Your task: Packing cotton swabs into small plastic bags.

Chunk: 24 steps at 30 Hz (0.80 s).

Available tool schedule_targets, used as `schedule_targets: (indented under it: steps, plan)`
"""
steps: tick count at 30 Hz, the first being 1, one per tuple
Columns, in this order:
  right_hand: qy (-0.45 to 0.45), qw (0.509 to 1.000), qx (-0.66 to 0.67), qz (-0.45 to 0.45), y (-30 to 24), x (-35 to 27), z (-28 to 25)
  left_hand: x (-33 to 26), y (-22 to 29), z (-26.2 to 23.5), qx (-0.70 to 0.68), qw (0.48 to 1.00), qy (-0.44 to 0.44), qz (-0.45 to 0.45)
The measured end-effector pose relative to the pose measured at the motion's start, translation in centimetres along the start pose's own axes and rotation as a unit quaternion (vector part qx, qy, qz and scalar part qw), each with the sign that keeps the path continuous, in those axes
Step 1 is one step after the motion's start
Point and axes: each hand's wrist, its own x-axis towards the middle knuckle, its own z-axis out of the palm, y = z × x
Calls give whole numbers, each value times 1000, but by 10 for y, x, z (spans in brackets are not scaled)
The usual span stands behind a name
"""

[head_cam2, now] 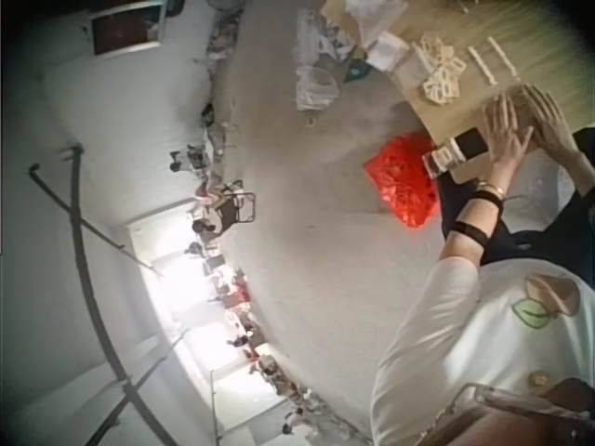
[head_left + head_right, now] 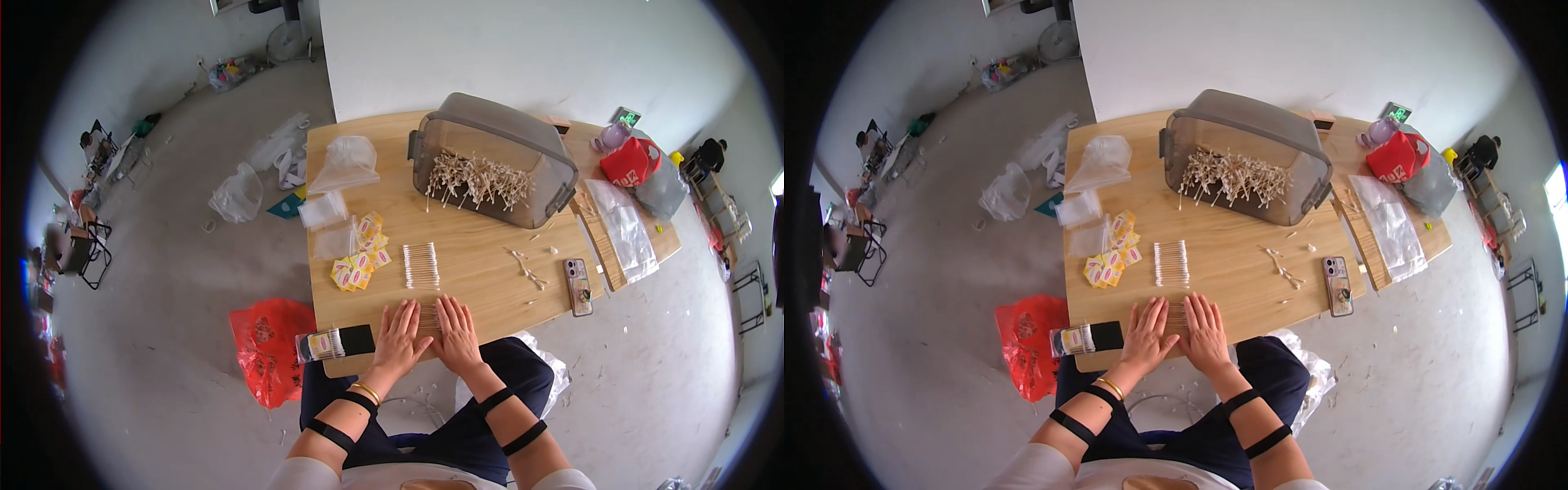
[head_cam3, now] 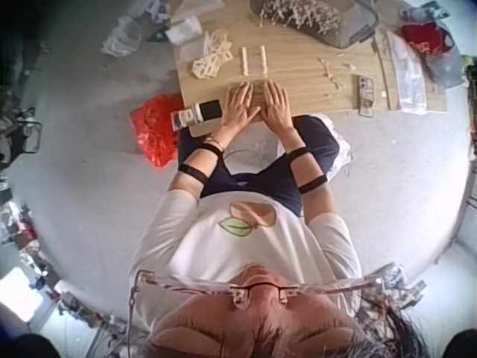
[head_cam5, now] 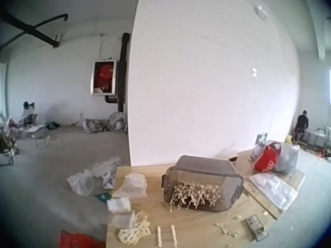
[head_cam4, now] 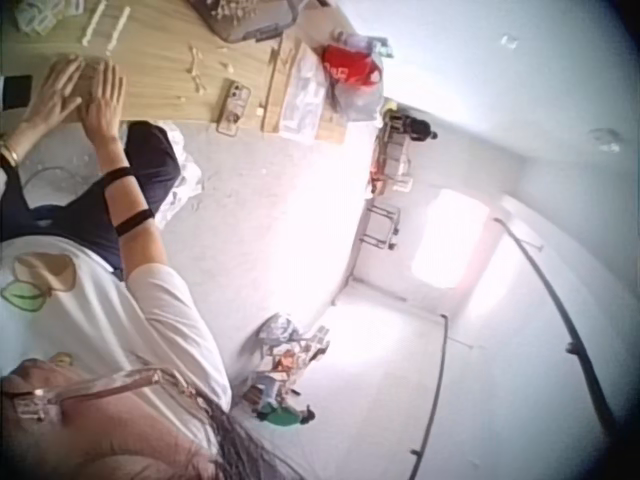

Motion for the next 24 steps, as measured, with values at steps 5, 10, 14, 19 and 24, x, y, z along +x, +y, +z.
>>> schedule_targets:
  steps: [5, 10, 14, 19, 24]
  plan:
    - [-27, 1000, -2, 3, 4, 12, -1, 0, 0, -7, 8, 1000, -20, 12]
    - [0, 999, 40, 5, 8, -1, -2, -2, -11, -19, 14, 999, -4, -44]
    - [-8, 1000, -3, 8, -4, -6, -2, -5, -10, -7, 66, 996, -33, -52]
    - [-14, 997, -82, 6, -3, 3, 17, 6, 4, 4, 22, 998, -20, -55]
    - [1, 999, -53, 6, -3, 3, 22, 7, 8, 2, 48, 996, -27, -64]
